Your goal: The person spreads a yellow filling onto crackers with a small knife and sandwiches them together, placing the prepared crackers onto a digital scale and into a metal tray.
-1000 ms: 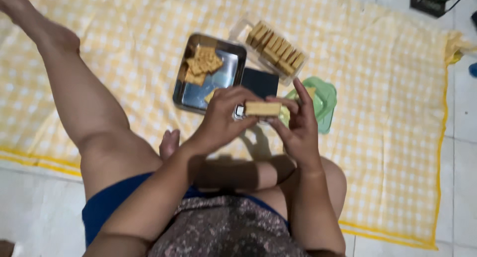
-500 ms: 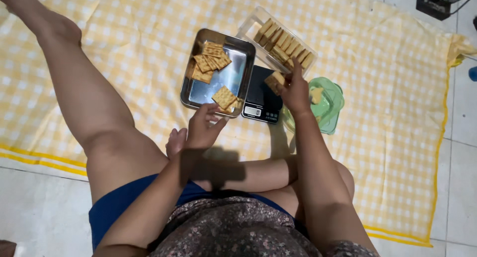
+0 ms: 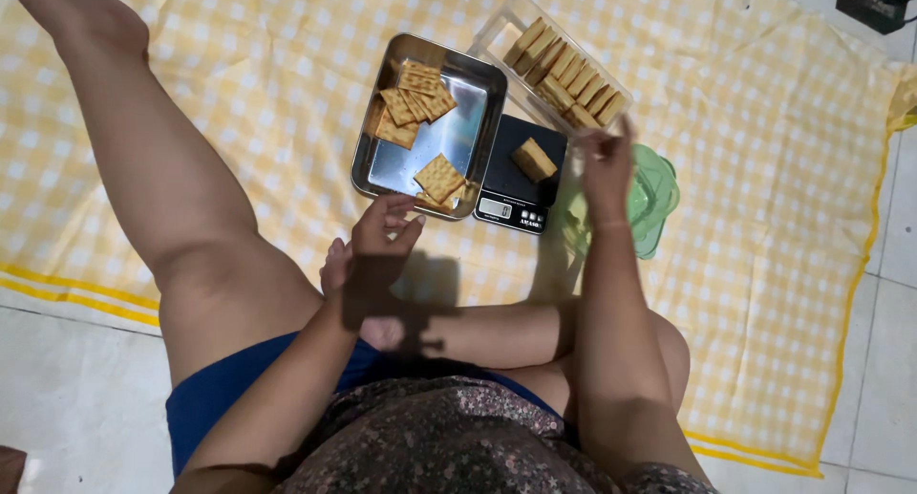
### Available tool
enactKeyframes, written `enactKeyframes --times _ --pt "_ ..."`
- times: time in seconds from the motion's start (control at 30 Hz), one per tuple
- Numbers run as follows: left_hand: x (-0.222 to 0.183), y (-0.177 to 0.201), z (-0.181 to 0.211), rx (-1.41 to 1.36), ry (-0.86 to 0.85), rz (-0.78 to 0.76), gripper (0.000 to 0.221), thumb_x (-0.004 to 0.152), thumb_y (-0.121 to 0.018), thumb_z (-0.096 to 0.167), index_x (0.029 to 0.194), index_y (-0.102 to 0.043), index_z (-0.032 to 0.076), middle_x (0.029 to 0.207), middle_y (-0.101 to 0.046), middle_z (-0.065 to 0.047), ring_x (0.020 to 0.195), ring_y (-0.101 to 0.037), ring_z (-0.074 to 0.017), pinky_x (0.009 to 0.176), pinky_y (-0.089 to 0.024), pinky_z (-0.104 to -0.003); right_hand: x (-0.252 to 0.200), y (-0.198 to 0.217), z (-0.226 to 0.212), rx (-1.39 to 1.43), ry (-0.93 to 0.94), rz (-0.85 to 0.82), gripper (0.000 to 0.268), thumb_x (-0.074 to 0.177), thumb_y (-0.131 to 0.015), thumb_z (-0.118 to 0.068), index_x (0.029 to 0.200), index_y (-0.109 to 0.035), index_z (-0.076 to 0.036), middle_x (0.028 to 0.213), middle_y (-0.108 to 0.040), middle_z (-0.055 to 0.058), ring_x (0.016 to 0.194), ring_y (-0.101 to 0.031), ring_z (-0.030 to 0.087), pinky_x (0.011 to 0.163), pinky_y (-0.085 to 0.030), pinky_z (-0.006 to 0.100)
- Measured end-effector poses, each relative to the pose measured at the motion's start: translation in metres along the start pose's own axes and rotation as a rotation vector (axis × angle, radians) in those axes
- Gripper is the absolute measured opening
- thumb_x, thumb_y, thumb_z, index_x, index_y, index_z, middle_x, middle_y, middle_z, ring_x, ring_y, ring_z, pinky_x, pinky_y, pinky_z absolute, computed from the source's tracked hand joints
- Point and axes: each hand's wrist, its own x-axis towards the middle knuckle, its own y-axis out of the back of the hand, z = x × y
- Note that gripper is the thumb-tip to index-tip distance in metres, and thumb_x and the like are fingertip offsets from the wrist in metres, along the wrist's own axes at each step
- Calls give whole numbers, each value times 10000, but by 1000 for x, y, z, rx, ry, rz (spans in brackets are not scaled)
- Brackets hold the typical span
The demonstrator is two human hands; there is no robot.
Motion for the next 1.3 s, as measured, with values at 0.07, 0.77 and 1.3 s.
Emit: enactKeyframes --times 0.07,0.77,1.3 --pt "-2 0 1 -1 -22 30 343 856 -798 117 1188 -719 97 1115 -767 -151 948 -744 -289 852 -580 -376 17 30 26 76 -72 327 551 1071 -679 -293 1527 -431 -109 977 -734 101 917 -723 206 878 -574 378" --pt "-35 14 -12 -70 63 -9 337 901 -794 160 1206 -677 79 1162 -738 -166 969 -698 -265 949 -515 -405 7 32 66 -91 -230 205 555 977 -777 -298 1445 -559 -94 1048 -719 108 961 -752 270 813 -572 372" --pt "1 24 -56 224 -366 350 458 812 -820 181 1228 -648 97 1189 -622 -48 968 -692 -221 898 -563 -357 47 -25 -14 -530 -2 -376 808 853 -797 -282 1557 -438 -115 1367 -616 271 1281 -569 500 1133 -427 579"
